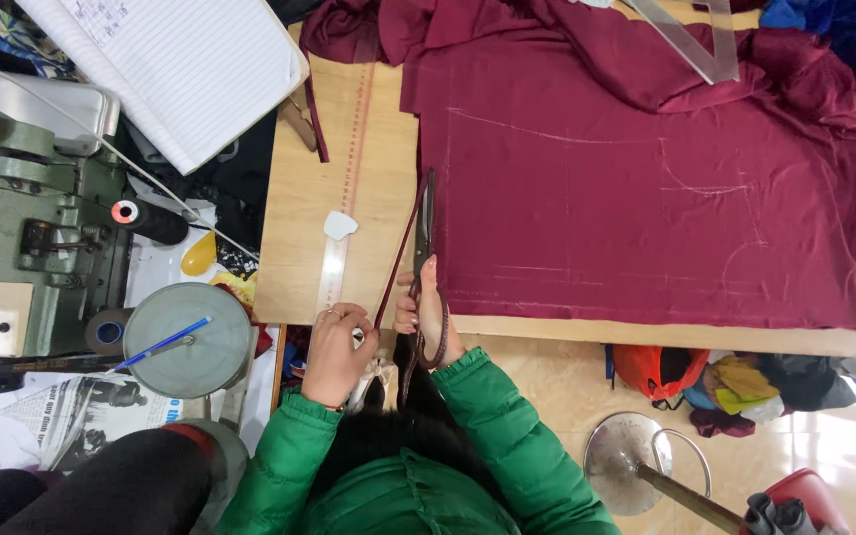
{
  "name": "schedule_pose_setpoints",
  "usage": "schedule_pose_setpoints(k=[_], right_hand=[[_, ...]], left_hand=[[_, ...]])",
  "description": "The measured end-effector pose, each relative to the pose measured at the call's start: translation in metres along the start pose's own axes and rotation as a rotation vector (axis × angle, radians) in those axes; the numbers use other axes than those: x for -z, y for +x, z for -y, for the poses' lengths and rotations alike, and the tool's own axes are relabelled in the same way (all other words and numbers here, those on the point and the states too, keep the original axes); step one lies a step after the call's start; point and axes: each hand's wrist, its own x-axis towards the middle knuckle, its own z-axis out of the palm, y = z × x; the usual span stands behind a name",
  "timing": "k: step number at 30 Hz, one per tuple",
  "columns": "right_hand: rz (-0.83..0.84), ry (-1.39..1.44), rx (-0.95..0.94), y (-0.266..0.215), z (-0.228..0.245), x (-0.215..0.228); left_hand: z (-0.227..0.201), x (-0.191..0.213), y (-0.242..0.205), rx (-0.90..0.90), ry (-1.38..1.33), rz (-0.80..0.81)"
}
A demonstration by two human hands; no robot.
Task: The person uses shears to cut a large piece of maroon fabric laid out on a wooden table. They follow white chalk lines drawn on the material, cutting out a garment pattern and removing excess fabric pieces.
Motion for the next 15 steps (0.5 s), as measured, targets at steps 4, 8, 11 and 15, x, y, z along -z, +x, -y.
schedule_pose_setpoints(k=[4,8,11,15], right_hand=[[-0.001,-0.024,0.004,0.006,0.008,0.000],[0.013,-0.003,0.012,0.030,0.015,0.002],[0.018,-0.007,-0.003,0.035,0.025,-0.003],[-0.002,-0.003,-0.003,0.029,0.035,-0.011]], left_hand=[[-0.002,0.003,-0.001,0.036,-0.007,0.022],[-0.002,0.003,-0.003,0.043,0.012,0.021],[-0.007,0.007,-0.002,0.053,0.021,0.016],[-0.009,0.010,-0.005,0.065,0.039,0.010]])
